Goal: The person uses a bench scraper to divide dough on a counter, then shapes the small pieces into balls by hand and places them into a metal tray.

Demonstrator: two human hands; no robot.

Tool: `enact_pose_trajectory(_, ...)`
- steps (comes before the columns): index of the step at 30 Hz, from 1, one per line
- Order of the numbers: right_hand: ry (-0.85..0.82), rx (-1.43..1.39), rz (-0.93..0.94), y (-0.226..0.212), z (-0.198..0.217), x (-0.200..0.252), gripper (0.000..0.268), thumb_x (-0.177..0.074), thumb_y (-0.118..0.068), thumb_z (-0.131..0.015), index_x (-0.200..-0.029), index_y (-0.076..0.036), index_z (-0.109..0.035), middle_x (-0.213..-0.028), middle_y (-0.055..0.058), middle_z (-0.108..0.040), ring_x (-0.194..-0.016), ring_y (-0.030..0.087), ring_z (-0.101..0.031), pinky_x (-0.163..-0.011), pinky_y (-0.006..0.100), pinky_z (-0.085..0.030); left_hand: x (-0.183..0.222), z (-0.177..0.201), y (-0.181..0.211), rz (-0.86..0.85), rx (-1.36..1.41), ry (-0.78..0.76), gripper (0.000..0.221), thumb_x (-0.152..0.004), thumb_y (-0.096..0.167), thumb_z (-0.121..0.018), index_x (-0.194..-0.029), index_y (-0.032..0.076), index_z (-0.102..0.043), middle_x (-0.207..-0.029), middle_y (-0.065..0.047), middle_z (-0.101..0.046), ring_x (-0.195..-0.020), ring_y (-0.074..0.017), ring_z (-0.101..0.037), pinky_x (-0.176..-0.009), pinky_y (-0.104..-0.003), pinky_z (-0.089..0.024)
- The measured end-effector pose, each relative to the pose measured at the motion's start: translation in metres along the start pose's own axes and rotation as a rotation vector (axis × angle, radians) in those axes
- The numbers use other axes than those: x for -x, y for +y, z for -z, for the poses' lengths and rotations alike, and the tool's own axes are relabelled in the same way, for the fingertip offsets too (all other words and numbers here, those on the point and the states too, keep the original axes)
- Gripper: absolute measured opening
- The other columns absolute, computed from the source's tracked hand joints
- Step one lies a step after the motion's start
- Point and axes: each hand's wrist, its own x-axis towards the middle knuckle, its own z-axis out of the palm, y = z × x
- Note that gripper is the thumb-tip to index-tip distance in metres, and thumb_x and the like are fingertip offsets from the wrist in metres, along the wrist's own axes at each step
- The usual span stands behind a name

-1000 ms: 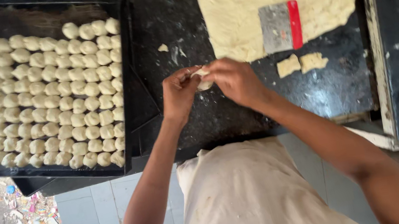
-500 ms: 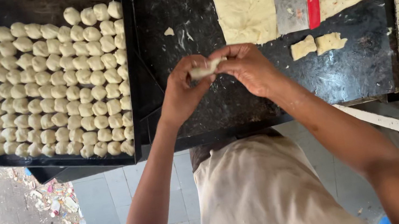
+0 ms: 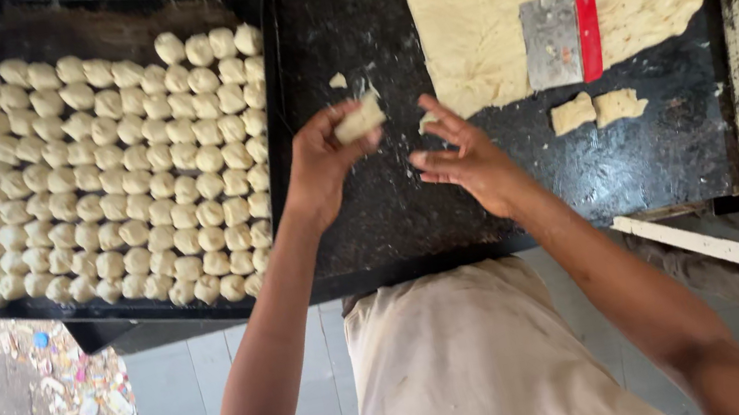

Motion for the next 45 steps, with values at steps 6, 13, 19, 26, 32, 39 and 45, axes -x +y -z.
enact_pose_trajectory(6,0.025,0.889,0.814,-0.002,-0.023,-0.007,0.025,-0.102,-0.012,-0.078,-0.125,-0.02,-0.078,-0.121,0.004,-0.077,-0.099,0.015,-0.077,-0.08,0.028,-0.061,0.026,0.002,0.025,-0.126,-0.225,-0.14,0.032,-0.102,0.0,-0.065,-0.13,-0.006,-0.051,-0.111,-0.011,-0.073,-0.103,-0.018,-0.072,-0.089,-0.033,-0.061)
enact_pose_trajectory(13,0.023,0.978,1.415,0.008,-0.07,0.015,0.037,-0.086,-0.009,-0.076,-0.122,-0.003,-0.069,-0.116,0.018,-0.067,-0.102,0.033,-0.068,-0.084,0.038,-0.058,0.04,0.022,0.047,0.203,0.308,-0.202,0.051,-0.101,0.003,-0.054,-0.15,-0.001,-0.039,-0.128,-0.009,-0.062,-0.118,-0.018,-0.065,-0.104,-0.035,-0.057)
enact_pose_trajectory(19,-0.056,0.578,0.734,-0.001,-0.088,-0.001,0.045,-0.084,-0.013,-0.082,-0.126,-0.004,-0.069,-0.11,0.01,-0.071,-0.092,0.022,-0.069,-0.081,0.036,-0.059,0.053,0.038,0.055,-0.042,-0.334,-0.206,0.039,-0.11,0.009,-0.051,-0.148,0.004,-0.055,-0.124,-0.013,-0.065,-0.105,-0.0193,-0.058,-0.097,-0.033,-0.053)
enact_pose_trajectory(26,0.079,0.384,0.72,0.024,-0.097,-0.083,0.031,-0.107,-0.019,-0.065,-0.134,-0.003,-0.066,-0.127,0.01,-0.071,-0.115,0.021,-0.069,-0.102,0.035,-0.055,-0.05,0.177,0.092,-0.271,-0.524,0.003,0.039,-0.11,0.013,-0.054,-0.148,0.008,-0.056,-0.139,-0.014,-0.056,-0.124,-0.0264,-0.047,-0.103,-0.047,-0.039)
enact_pose_trajectory(32,0.281,1.211,1.178,0.058,-0.079,-0.12,0.026,-0.089,-0.002,-0.07,-0.115,-0.005,-0.074,-0.12,0.018,-0.072,-0.11,0.035,-0.069,-0.095,0.04,-0.057,-0.115,0.24,0.084,-0.301,-1.424,0.204,0.04,-0.111,0.019,-0.054,-0.151,0.012,-0.053,-0.151,-0.014,-0.047,-0.14,-0.0338,-0.032,-0.109,-0.062,-0.023)
enact_pose_trajectory(39,0.579,1.137,1.059,0.081,-0.051,-0.06,0.045,-0.08,-0.002,-0.077,-0.124,0.004,-0.067,-0.116,0.024,-0.067,-0.106,0.043,-0.057,-0.093,0.049,-0.048,-0.099,0.225,0.066,-0.339,-1.531,0.341,0.047,-0.116,0.026,-0.053,-0.16,0.015,-0.042,-0.166,-0.016,-0.033,-0.153,-0.0388,-0.018,-0.113,-0.076,-0.006)
enact_pose_trajectory(45,0.208,1.111,1.137,0.067,-0.08,-0.102,0.047,-0.089,0.004,-0.07,-0.135,-0.005,-0.066,-0.128,0.014,-0.067,-0.118,0.036,-0.061,-0.1,0.046,-0.051,-0.079,0.134,0.072,-0.695,-1.404,0.132,0.068,-0.117,0.019,-0.061,-0.172,0.021,-0.021,-0.177,-0.014,-0.019,-0.16,-0.0302,-0.03,-0.121,-0.061,-0.019)
